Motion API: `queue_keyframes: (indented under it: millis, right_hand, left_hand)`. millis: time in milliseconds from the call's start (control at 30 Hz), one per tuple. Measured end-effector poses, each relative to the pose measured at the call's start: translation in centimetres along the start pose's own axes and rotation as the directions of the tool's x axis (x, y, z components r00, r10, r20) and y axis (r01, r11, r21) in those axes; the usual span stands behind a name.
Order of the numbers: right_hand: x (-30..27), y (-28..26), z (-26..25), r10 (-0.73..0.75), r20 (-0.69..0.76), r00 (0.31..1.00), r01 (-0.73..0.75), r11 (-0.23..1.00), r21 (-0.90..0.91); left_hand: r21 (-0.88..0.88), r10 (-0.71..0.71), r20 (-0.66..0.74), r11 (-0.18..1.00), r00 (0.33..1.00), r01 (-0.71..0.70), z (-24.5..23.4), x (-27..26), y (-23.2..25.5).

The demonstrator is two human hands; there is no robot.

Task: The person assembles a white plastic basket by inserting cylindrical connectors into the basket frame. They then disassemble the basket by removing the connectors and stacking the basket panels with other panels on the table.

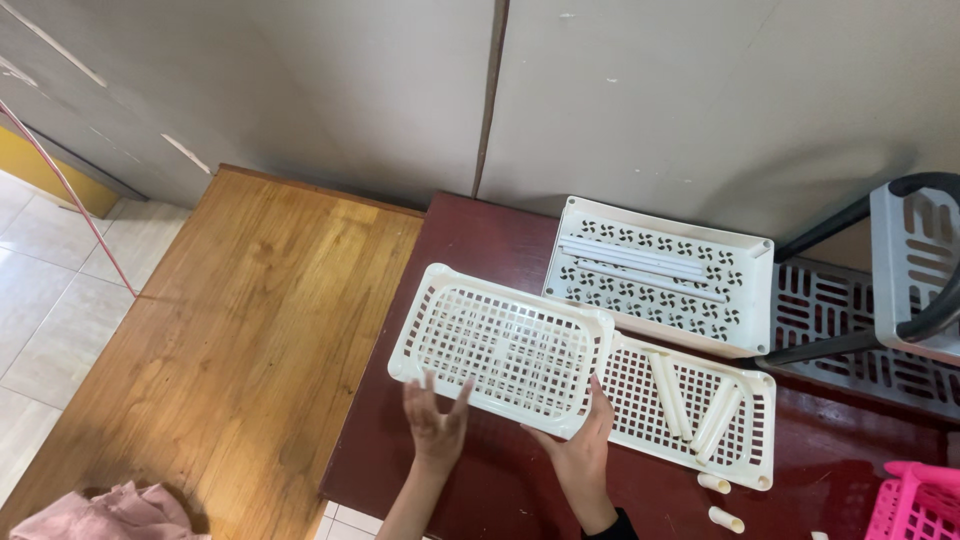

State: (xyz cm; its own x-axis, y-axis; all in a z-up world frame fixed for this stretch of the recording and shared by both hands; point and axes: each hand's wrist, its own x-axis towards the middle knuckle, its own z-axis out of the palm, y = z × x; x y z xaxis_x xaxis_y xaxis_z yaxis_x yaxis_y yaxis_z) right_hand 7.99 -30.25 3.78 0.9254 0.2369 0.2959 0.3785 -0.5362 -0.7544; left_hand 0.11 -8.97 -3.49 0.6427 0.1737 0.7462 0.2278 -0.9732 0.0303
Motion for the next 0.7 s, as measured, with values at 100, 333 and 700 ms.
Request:
queue_keyframes:
  millis: [100, 333, 700]
  right_hand:
    - [0.1, 0.0, -0.3, -0.011, 0.033, 0.999, 0.010, 0.999, 0.030]
    - [-0.5, 2.5, -0.8, 0.232, 0.190, 0.954, -0.274, 0.931, 0.240]
    - [-2.1, 12.9, 3.9, 0.310, 0.453, 0.836, -0.490, 0.793, 0.362]
  left_hand:
    - [0.004, 0.235, 0.261, 0.970, 0.936, -0.244, 0.1, 1.0, 3.5]
    - [-0.217, 0.264, 0.284, 0.954, 0.922, -0.206, 1.0, 4.5, 7.2]
    - [-0.192, 0.234, 0.242, 0.963, 0.942, -0.190, 1.7, 4.2, 7.5]
